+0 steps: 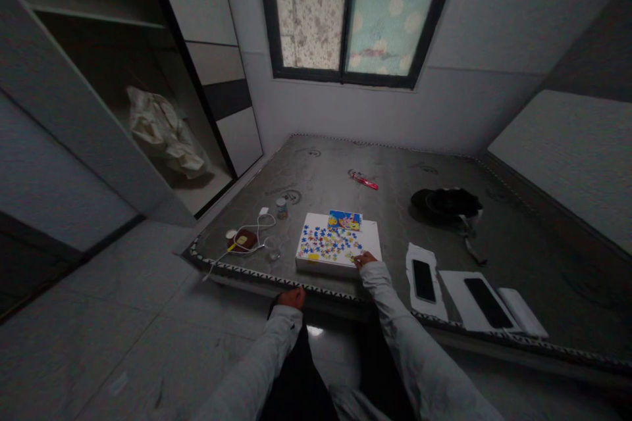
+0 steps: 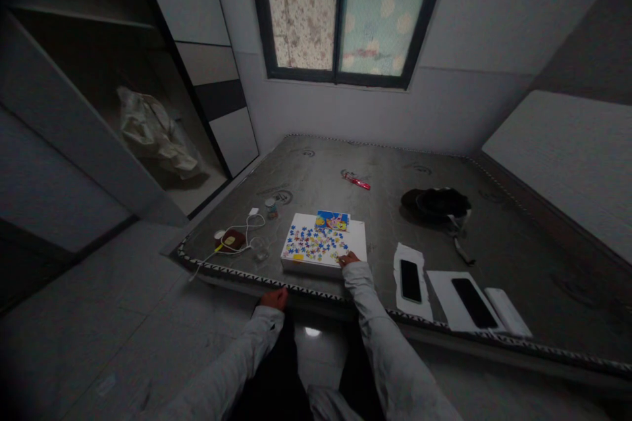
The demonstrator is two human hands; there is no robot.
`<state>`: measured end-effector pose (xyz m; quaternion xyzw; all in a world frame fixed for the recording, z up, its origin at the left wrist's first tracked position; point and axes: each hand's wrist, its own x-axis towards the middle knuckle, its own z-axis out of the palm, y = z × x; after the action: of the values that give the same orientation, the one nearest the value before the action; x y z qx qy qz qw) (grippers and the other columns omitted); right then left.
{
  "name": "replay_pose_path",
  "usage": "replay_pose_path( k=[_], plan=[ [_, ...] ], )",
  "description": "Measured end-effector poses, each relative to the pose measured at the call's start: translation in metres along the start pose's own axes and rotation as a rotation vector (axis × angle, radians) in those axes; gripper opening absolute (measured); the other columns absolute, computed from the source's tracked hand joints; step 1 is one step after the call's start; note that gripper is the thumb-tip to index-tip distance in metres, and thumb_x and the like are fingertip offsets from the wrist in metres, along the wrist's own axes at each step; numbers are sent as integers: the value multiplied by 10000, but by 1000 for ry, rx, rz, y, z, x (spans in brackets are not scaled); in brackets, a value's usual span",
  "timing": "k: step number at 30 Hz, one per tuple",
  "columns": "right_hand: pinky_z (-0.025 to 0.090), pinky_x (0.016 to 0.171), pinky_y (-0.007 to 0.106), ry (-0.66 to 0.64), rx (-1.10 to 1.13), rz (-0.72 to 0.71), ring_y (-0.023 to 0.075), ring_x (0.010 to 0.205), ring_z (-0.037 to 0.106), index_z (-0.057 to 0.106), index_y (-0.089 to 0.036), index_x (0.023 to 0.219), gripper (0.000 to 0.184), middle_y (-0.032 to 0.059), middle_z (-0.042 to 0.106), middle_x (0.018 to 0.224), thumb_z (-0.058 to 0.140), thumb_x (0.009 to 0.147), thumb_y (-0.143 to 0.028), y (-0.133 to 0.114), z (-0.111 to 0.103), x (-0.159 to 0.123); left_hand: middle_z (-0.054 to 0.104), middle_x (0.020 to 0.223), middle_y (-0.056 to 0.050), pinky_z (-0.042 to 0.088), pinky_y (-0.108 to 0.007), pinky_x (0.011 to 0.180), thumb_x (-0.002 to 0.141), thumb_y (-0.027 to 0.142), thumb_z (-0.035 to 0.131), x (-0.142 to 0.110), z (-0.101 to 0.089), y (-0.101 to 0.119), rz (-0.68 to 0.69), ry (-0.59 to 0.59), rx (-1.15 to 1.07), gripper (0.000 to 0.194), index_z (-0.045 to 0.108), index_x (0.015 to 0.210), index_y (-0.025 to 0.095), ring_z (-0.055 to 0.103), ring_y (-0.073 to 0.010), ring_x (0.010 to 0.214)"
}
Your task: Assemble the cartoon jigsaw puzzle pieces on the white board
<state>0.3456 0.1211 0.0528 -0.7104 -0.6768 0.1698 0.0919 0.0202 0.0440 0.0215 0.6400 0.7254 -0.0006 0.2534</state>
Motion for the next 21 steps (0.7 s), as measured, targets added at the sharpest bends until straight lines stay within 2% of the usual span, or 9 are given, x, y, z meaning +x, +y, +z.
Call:
replay_pose_path(
  k=[7,14,21],
  plan=[
    [681,976,452,14,-29,-82,236,1141,764,760,-232,1366,361,95,772,1380,770,1093,-468,-1,-2,1,799,1312,-93,692,-443,998,1111,441,762,0,1,0,-18,-19,13,306,784,1292,196,785,-245,1145],
    [679,1001,460,11,-115,-53,237,1171,759,747,-255,1421,372,106,751,1454,752,1107,-453,-3,-1,-20,794,1323,-95,688,-457,1012,1108,443,765,2,2,-1,-21,-43,20,319,779,1307,194,782,-253,1163],
    [683,997,475,12,-159,-41,248,1180,760,723,-247,1474,430,114,738,1480,755,1103,-464,-10,-1,-21,794,1336,-99,683,-468,1033,1107,440,768,0,0,-1,-17,-47,36,316,780,1310,199,780,-255,1188]
  ],
)
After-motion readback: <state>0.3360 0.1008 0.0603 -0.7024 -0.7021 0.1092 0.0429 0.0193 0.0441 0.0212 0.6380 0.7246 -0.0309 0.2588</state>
